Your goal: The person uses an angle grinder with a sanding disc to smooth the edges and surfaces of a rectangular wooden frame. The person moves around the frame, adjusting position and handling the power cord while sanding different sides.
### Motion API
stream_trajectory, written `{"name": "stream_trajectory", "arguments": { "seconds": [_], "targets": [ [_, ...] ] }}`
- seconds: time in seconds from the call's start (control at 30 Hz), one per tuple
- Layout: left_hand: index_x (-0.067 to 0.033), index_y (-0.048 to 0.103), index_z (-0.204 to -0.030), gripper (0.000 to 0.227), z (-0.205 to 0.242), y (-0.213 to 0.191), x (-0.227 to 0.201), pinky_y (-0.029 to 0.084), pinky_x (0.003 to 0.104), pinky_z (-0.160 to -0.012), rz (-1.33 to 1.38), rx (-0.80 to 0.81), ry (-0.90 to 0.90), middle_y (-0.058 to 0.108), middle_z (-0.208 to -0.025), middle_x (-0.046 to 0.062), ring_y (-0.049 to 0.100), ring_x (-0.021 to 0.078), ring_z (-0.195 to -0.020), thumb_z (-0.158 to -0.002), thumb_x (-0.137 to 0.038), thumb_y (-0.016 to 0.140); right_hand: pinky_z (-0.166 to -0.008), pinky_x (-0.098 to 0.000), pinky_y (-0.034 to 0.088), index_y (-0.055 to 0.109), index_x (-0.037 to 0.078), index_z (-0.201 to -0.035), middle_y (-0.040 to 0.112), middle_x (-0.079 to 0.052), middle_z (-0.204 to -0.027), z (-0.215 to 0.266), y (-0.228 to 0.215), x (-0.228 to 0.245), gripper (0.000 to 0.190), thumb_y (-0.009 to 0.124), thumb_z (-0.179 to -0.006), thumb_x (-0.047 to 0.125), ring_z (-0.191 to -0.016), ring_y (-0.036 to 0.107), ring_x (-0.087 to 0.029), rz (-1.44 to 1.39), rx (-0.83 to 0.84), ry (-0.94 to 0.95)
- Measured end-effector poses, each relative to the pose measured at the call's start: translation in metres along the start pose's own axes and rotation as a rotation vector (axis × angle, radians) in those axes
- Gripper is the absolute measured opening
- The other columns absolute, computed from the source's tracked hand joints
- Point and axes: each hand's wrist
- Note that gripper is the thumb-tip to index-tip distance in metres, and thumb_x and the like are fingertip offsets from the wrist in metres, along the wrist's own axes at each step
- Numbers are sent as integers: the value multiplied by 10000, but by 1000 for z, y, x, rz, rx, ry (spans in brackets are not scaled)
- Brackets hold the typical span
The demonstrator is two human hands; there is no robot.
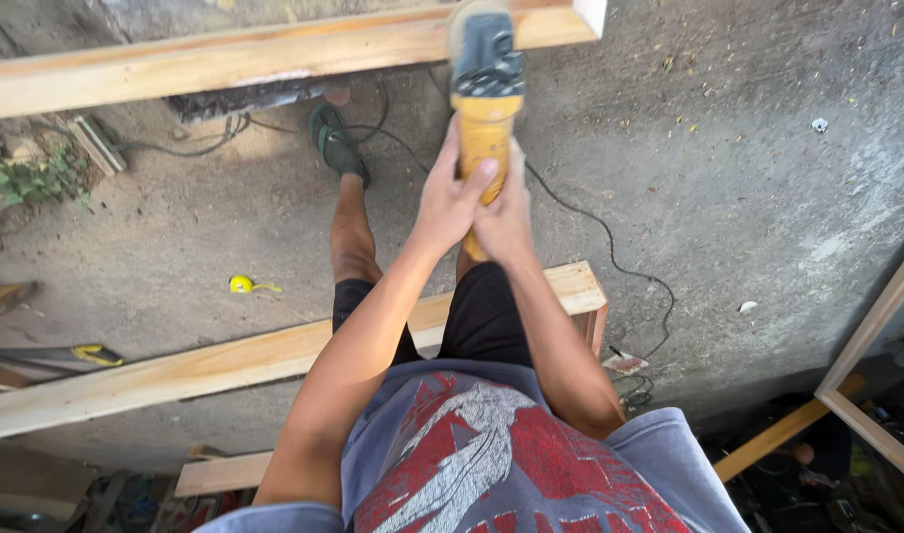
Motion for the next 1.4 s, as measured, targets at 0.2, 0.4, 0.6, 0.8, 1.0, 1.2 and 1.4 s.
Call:
{"name": "stream_trajectory", "arguments": {
  "seconds": [0.2,0.4,0.6,0.8,1.0,1.2,1.4],
  "targets": [
    [-9,226,-1669,778,23,-22,1,455,361,-1188,147,-120,-30,517,-1542,164,552,225,-1392,-1073,-300,633,-1039,-415,531,275,51,-1585,649,-245,-1362,1,14,5,850,768,-910,204,-1277,672,-348,116,197,-61],
    [-23,168,-1658,845,1,21,10,476,362,-1153,123,-28,-88,480,-1552,158,534,226,-1388,-1038,-305,668,-1056,-399,529,297,59,-1559,655,-206,-1355,-4,-27,-2,810,745,-894,175,-1260,678,-292,115,33,10],
    [-16,169,-1656,842,-12,58,10,459,362,-1140,11,36,-74,457,-1576,172,496,227,-1410,-1038,-301,665,-1097,-428,526,354,37,-1547,615,-209,-1428,-7,-56,-5,712,739,-954,121,-1316,634,-280,-2,-14,-32],
    [-1,204,-1659,814,6,28,6,454,351,-1179,62,-77,-42,494,-1557,172,534,220,-1404,-1051,-316,644,-1048,-394,517,293,39,-1563,641,-217,-1359,-6,-34,-12,812,763,-912,156,-1250,655,-278,57,111,-28],
    [-10,152,-1662,829,-3,62,19,423,361,-1190,140,-21,-72,451,-1584,176,504,229,-1418,-1049,-255,653,-1071,-384,520,301,44,-1576,653,-202,-1375,-8,-66,-26,813,758,-909,135,-1285,662,-260,135,24,-15],
    [-15,125,-1664,803,-26,107,27,438,353,-1175,3,65,-89,441,-1599,183,505,232,-1424,-1066,-166,639,-1140,-414,523,342,17,-1582,592,-202,-1465,-17,-109,-24,718,717,-974,88,-1359,616,-286,-81,-15,-44],
    [-10,129,-1656,805,-9,102,22,474,347,-1159,181,-7,-108,430,-1580,179,506,229,-1414,-1047,-192,624,-1075,-398,503,319,26,-1567,634,-183,-1381,-11,-105,-20,789,740,-905,113,-1298,636,-263,146,70,3]
  ]
}}
Point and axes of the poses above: each hand's wrist, its own z-axis away from the middle knuckle, its own y-axis out of the palm, x = y × z
